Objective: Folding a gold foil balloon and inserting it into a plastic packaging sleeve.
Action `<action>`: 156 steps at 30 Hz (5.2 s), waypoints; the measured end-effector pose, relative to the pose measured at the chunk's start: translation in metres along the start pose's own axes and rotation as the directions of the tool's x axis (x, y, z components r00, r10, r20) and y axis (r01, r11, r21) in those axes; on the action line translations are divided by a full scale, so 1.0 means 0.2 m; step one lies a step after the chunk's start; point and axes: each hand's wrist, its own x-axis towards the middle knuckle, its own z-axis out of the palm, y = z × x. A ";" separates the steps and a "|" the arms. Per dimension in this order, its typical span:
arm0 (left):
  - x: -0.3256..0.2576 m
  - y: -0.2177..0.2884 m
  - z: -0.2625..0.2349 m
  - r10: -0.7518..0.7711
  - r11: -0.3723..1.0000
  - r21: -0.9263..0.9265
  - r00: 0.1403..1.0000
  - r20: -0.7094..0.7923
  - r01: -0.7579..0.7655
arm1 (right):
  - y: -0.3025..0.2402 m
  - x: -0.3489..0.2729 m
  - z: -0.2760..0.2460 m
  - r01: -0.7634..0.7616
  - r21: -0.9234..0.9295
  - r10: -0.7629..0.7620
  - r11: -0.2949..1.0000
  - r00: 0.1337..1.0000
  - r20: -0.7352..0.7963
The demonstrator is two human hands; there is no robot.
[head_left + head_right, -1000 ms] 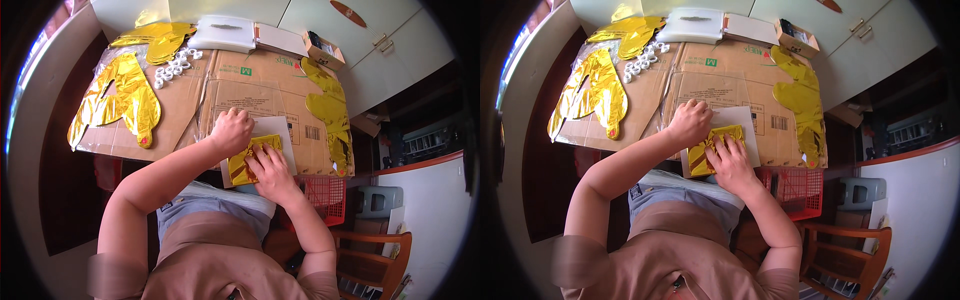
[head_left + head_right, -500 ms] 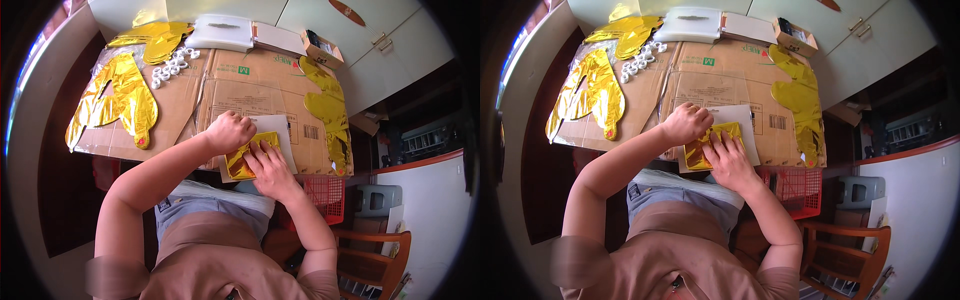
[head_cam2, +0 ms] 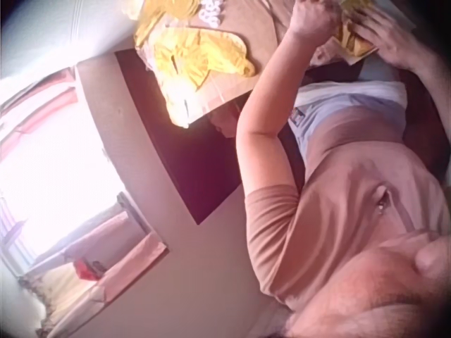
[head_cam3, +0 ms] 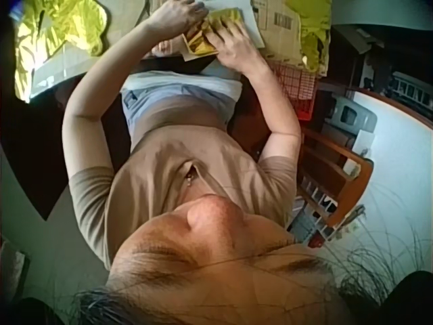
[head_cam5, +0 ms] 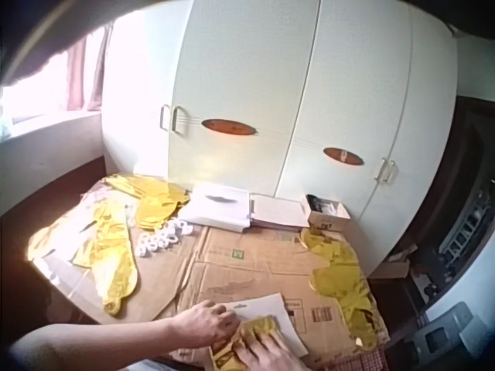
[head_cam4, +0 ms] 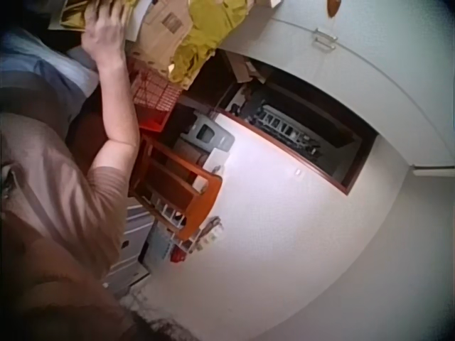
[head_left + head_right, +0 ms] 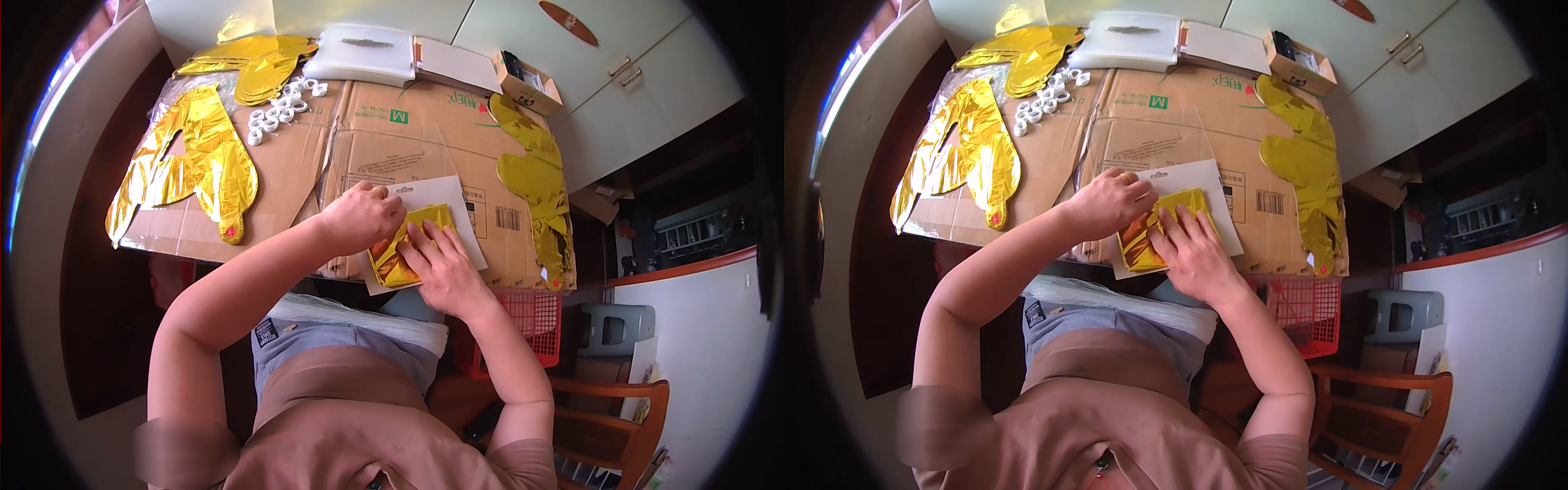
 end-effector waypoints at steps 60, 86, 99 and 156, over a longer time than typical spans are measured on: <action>0.07 0.15 -0.01 -0.237 0.956 -0.164 0.969 0.069 0.245 | -0.19 -0.07 -0.01 0.079 -0.409 -0.096 0.909 0.995 -0.022; -0.57 0.54 -0.07 -0.891 -0.089 -0.992 0.437 0.121 0.093 | -0.25 0.08 -0.11 -0.001 -0.328 -0.053 0.945 0.986 -0.155; -0.38 0.63 0.04 -0.913 -0.147 -0.982 0.399 0.088 -0.121 | -0.47 0.15 -0.19 -0.020 -0.279 -0.007 0.960 0.996 -0.094; -0.77 0.37 -0.31 -0.606 -0.015 -0.919 0.728 0.322 0.395 | -0.19 1.63 0.42 -0.021 0.177 0.032 0.984 0.998 -0.056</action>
